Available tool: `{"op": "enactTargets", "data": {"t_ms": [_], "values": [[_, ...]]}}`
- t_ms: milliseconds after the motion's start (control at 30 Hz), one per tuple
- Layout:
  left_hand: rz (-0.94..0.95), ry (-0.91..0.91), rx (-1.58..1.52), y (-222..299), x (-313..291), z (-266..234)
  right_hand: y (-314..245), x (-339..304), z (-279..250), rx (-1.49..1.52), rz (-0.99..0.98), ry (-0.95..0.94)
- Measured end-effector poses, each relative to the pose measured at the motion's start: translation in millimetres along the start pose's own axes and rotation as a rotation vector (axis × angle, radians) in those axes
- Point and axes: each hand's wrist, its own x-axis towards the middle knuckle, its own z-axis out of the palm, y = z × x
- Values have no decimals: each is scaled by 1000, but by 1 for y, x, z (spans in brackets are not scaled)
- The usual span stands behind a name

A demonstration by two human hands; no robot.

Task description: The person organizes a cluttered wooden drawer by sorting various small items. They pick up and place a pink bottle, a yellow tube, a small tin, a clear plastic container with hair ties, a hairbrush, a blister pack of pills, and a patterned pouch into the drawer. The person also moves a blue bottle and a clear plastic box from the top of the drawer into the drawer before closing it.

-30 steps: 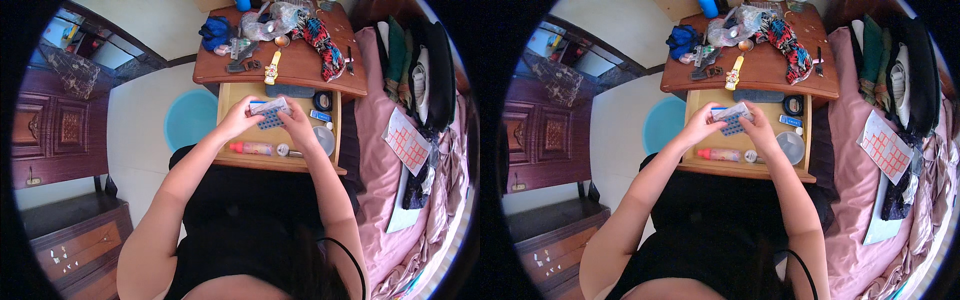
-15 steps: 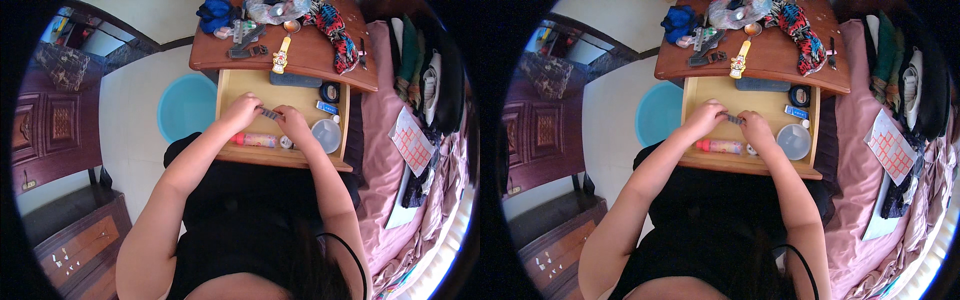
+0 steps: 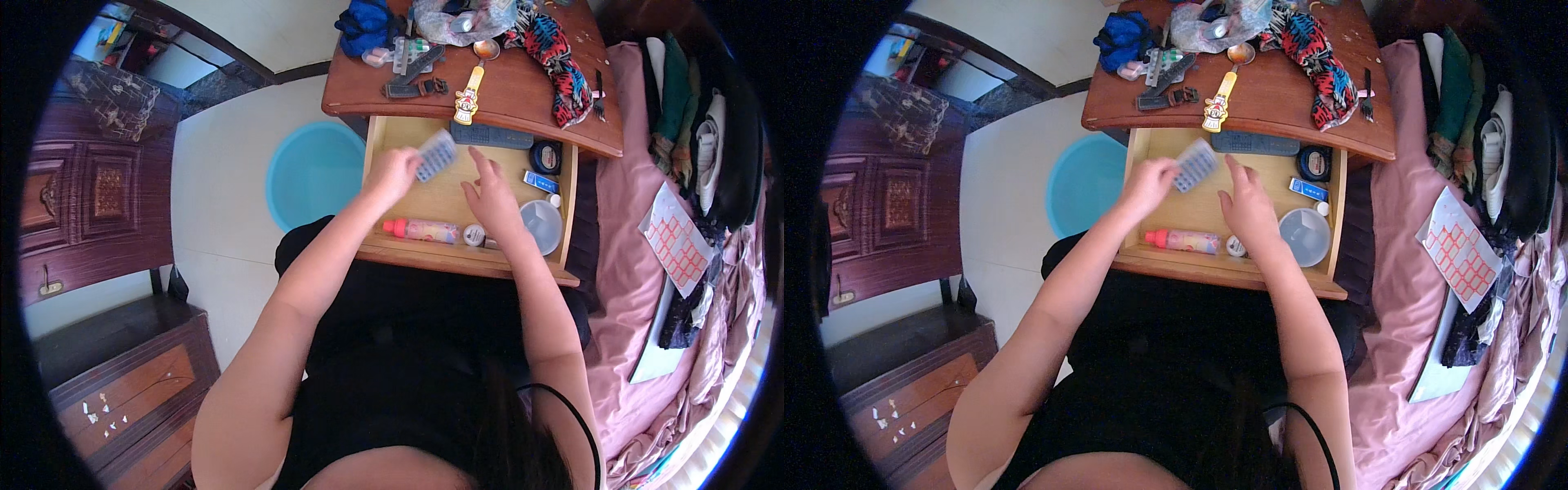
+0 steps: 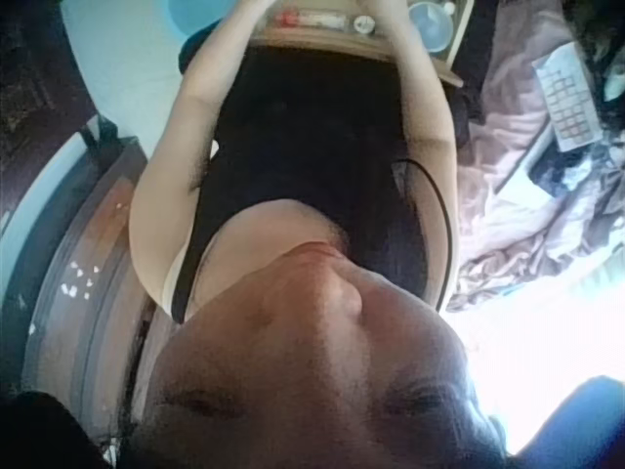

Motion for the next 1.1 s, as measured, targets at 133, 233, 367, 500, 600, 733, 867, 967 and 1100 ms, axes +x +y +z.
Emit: {"op": "enactTargets", "data": {"t_ms": [133,233,367,500,600,733,867,967,1100], "values": [[-216,314,-123,-4,9,-4,1,1,-12,-30,-16,-25],[-337,266,-213,11,14,0,-2,-4,-15,-16,-36,-102],[-404,397,-358,-11,35,31,-6,-10,-16,-29,-72,-203],[-343,236,243,-32,48,40,-6,-14,-16,-44,-130,-238],[-266,-29,659,2,52,24,-6,-14,-23,-41,-142,-233],[-168,-138,842,22,60,22,-7,-15,-25,-41,-174,-219],[279,-135,1015,26,42,37,-10,-16,-28,-45,-177,-215],[246,-116,1094,11,45,42,-9,-15,-27,-50,-178,-216],[281,-6,1098,-2,47,30,-8,-16,-28,-82,-169,-232]]}}
